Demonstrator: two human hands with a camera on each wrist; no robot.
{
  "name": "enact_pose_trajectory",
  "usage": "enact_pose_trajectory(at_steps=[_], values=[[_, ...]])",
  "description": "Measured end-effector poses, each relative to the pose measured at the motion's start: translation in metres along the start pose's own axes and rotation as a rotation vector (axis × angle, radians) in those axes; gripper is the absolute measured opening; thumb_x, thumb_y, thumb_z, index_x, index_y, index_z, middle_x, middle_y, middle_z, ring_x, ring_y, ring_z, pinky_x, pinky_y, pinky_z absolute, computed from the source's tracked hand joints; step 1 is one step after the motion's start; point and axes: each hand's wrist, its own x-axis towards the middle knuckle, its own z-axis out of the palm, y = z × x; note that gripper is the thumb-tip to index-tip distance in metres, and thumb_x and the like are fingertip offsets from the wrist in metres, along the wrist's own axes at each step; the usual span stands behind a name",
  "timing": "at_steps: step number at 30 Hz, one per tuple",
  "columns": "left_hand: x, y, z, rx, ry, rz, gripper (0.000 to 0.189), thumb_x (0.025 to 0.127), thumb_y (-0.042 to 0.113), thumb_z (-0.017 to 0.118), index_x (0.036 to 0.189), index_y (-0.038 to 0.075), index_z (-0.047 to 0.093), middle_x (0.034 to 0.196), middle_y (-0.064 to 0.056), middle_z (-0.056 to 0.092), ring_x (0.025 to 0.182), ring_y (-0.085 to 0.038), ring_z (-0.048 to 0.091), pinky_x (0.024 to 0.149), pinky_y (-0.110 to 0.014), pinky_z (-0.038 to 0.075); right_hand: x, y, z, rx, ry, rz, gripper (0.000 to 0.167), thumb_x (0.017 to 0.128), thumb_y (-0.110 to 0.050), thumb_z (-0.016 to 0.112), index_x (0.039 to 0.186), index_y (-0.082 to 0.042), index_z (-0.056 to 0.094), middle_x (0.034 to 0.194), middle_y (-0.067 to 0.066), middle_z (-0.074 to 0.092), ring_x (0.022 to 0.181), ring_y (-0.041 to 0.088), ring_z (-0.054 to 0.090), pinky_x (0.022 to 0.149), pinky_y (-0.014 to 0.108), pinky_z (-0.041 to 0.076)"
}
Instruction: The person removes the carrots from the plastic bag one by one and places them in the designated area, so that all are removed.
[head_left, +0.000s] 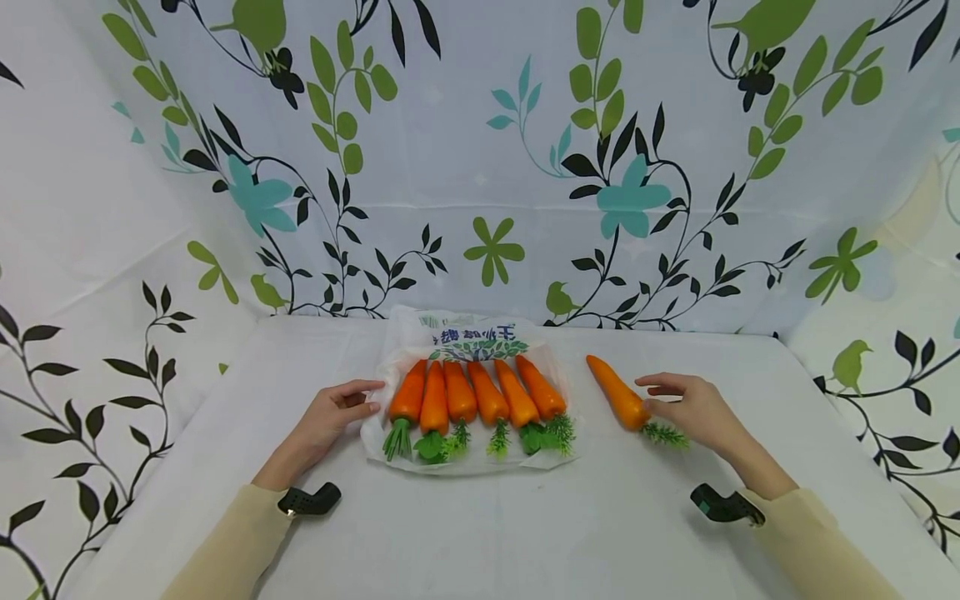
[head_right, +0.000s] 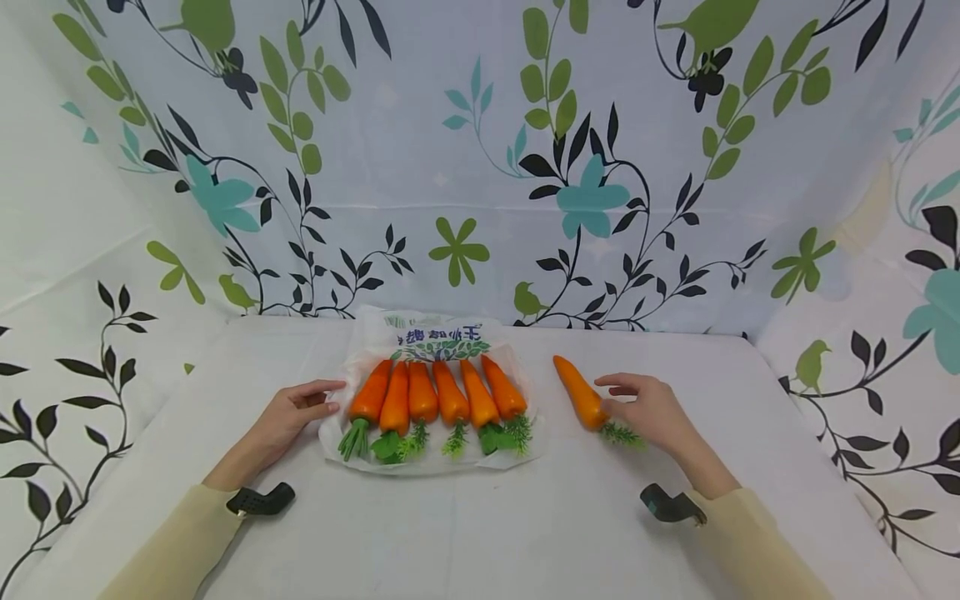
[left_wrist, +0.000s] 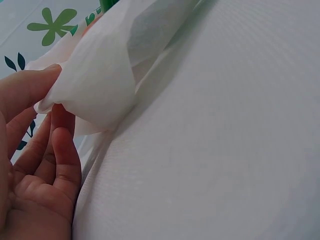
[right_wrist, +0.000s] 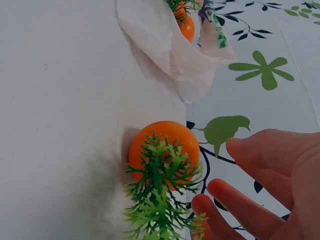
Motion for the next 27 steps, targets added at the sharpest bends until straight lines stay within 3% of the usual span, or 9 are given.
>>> enact_pose_trajectory(at_steps=[13, 27], values=[[0.002, -0.005, -0.001, 0.005, 0.007, 0.001, 0.041, 0.090, 0.016, 0.075, 0.127, 0.002, 0.067, 0.107, -0.003, 0.058, 0.098, -0.020, 0.046, 0.079, -0.022, 0.042, 0.012, -0.020, 0.002, 0.004, 0.006, -0.038, 0.031, 0.094, -0.010, 0.068, 0.124, -0.003, 0.068, 0.120, 0.018, 0.067, 0.108, 0.038, 0.064, 0.087, 0.049, 0.053], [0.002, -0.005, 0.000, -0.010, -0.006, 0.013, 0.043, 0.090, 0.014, 0.075, 0.128, -0.001, 0.065, 0.103, -0.006, 0.055, 0.095, -0.021, 0.046, 0.077, -0.023, 0.042, 0.027, -0.044, 0.017, 0.037, -0.020, -0.099, 0.028, 0.092, -0.007, 0.070, 0.119, -0.001, 0.070, 0.120, 0.018, 0.066, 0.111, 0.037, 0.062, 0.089, 0.049, 0.052]])
